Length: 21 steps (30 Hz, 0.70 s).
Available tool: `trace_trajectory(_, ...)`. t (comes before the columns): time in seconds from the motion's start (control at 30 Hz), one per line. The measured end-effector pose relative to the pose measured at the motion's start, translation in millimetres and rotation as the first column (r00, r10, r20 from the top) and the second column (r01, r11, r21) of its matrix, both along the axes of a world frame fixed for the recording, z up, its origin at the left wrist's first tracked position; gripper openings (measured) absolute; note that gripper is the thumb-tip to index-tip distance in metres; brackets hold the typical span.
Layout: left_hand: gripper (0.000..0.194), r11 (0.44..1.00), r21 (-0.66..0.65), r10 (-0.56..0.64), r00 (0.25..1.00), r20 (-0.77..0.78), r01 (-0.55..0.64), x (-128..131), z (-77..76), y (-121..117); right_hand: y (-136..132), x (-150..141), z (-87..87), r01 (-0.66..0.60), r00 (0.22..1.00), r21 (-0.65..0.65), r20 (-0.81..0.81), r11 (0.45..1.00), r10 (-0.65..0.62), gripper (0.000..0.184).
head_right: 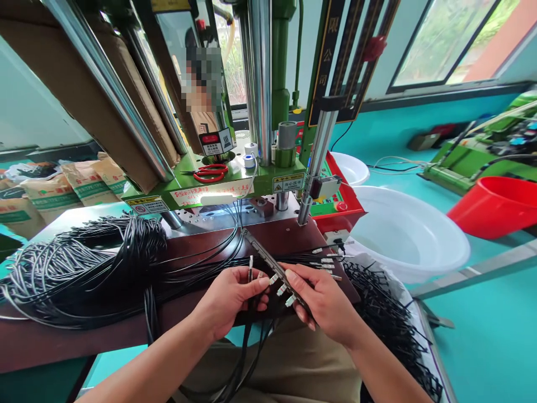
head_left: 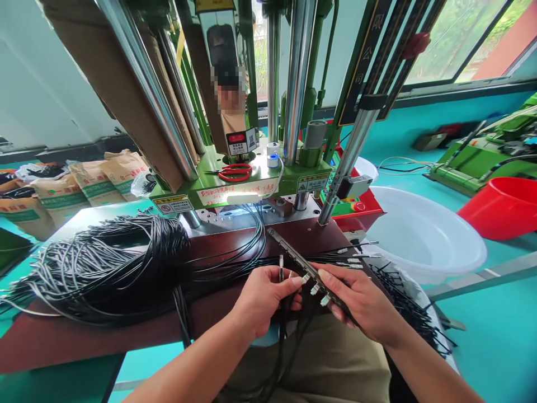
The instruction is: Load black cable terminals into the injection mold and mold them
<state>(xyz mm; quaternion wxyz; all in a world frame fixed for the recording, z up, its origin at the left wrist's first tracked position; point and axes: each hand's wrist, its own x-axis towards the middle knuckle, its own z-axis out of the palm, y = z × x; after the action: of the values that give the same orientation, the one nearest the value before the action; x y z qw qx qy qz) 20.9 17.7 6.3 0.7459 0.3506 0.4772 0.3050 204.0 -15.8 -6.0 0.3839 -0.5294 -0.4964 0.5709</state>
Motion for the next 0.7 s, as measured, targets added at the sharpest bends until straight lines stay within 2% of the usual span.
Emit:
trace_trajectory(0.07,0.023,0.999,0.002,0.053,0.999,0.002,-0.053,-7,3.3,-1,-1,2,-0.6,0.023,0.999,-0.017,-0.036,1.0,-0.024,0.055)
trace_trajectory(0.17,0.026,0.997,-0.023,0.073,0.996,0.06,-0.071,-15,5.2,-2,-1,3,-1.3,0.018,0.998,-0.029,-0.063,0.999,-0.02,0.055)
trace_trajectory(0.3,0.021,0.994,-0.061,0.091,0.994,0.065,-0.087,-11,2.0,-1,1,2,-1.6,-0.013,0.998,-0.039,-0.058,0.999,0.011,0.055)
trace_trajectory(0.7,0.021,0.996,-0.089,0.017,0.998,0.066,-0.011,-7,-0.5,4,1,5,-0.8,-0.092,0.996,-0.031,-0.018,0.995,0.091,0.055)
